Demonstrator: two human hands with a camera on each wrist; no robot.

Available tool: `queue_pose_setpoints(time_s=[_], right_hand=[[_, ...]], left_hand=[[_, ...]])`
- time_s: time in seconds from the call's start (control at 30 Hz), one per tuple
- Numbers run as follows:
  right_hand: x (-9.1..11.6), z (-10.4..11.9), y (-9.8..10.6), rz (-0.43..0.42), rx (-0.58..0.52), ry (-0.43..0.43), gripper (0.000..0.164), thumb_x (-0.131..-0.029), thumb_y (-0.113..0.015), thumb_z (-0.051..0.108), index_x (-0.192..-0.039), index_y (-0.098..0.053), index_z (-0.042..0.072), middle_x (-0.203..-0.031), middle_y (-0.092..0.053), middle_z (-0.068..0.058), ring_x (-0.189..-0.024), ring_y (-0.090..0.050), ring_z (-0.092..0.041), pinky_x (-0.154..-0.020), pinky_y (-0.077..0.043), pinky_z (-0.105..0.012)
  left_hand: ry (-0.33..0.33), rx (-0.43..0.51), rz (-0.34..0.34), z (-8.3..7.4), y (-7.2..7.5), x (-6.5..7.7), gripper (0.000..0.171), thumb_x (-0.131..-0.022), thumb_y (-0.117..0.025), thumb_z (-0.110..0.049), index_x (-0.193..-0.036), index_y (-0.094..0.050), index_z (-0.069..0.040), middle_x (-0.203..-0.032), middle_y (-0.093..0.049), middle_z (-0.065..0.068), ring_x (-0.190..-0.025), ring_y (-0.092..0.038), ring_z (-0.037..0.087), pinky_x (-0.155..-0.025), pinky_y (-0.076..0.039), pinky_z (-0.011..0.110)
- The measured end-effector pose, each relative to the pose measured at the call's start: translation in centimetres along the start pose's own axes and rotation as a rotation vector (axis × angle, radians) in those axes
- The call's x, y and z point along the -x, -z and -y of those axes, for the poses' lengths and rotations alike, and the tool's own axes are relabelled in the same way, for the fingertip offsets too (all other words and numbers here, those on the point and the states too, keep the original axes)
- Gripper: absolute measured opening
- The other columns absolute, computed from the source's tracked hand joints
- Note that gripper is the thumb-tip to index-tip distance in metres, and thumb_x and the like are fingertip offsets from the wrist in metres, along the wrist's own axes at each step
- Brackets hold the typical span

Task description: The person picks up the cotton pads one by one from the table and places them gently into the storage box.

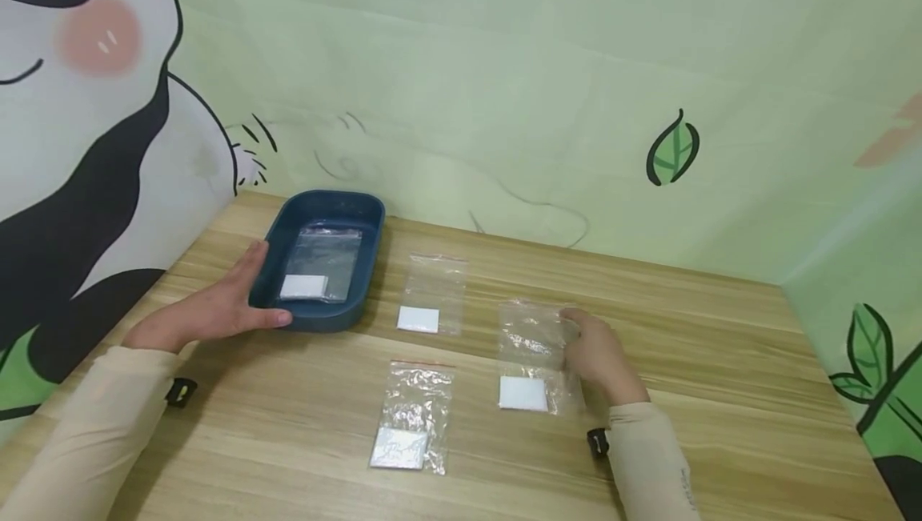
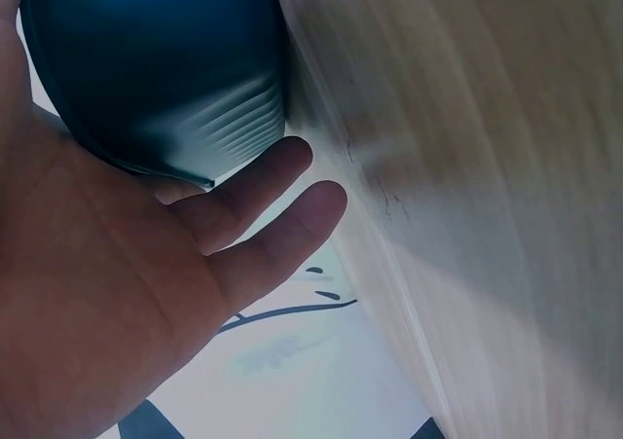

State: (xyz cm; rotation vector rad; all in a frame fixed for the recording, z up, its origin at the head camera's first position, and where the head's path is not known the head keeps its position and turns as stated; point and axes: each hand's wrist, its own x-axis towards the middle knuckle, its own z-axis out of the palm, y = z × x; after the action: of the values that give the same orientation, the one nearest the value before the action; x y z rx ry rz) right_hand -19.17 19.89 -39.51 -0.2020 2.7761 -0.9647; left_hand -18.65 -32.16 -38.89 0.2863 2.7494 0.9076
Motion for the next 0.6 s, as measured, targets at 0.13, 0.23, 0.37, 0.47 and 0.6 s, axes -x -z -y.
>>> queue_pose_setpoints(time_s=[0.13, 0.23, 0.37, 0.47, 0.6], right_hand=[[-0.1, -0.7, 0.7, -0.043, -0.165, -0.071, 0.053, -0.085, -0.049, -0.007, -0.137, -0.054, -0.007, -0.099, -0.061, -0.023, -0.065, -0.052, -0.019, -0.055, -0.048, -0.031], [-0.1, -0.8, 1.0, -0.053, -0.2, -0.068, 0.045, -0.091, -0.051, -0.005, -0.135, -0.058, -0.006, -0.095, -0.061, -0.017, -0.074, -0.055, -0.021, -0.059, -0.049, -0.031], [-0.2, -0.8, 1.1, -0.038, -0.284, -0.086, 0.045, -0.096, -0.05, -0.003, -0.141, -0.053, -0.003, -0.096, -0.059, -0.016, -0.078, -0.058, -0.022, -0.06, -0.052, -0.031], [-0.3, -1.2, 1.1, 0.017, -0.406, -0.091, 0.049, -0.098, -0.051, -0.004, -0.146, -0.047, -0.003, -0.1, -0.057, -0.018, -0.082, -0.062, -0.022, -0.065, -0.056, -0.031], [-0.3, -1.7, 1.2, 0.128, -0.605, -0.063, 0.057, -0.096, -0.055, -0.008, -0.151, -0.041, -0.002, -0.12, -0.054, -0.026, -0.096, -0.064, -0.022, -0.08, -0.057, -0.031]], left_hand=[[0.002, -0.004, 0.003, 0.0, 0.1, -0.1, 0.132, -0.083, -0.076, -0.059, -0.157, 0.016, 0.0, -0.163, 0.016, 0.027, -0.149, 0.003, 0.048, -0.115, -0.012, 0.066], [0.001, -0.007, 0.003, 0.0, 0.1, 0.0, 0.132, -0.084, -0.076, -0.058, -0.157, 0.016, 0.0, -0.163, 0.016, 0.027, -0.149, 0.002, 0.048, -0.114, -0.013, 0.065], [-0.003, -0.008, 0.0, -0.1, 0.1, 0.0, 0.131, -0.084, -0.077, -0.057, -0.157, 0.015, 0.001, -0.163, 0.015, 0.027, -0.149, 0.001, 0.048, -0.114, -0.014, 0.065], [-0.001, -0.008, 0.001, -0.2, 0.1, 0.0, 0.131, -0.084, -0.076, -0.058, -0.157, 0.015, 0.001, -0.163, 0.015, 0.027, -0.149, 0.001, 0.049, -0.114, -0.014, 0.066], [0.005, -0.013, 0.004, -0.3, 0.1, 0.0, 0.131, -0.084, -0.076, -0.059, -0.157, 0.016, 0.0, -0.163, 0.016, 0.027, -0.149, 0.0, 0.05, -0.114, -0.015, 0.066]])
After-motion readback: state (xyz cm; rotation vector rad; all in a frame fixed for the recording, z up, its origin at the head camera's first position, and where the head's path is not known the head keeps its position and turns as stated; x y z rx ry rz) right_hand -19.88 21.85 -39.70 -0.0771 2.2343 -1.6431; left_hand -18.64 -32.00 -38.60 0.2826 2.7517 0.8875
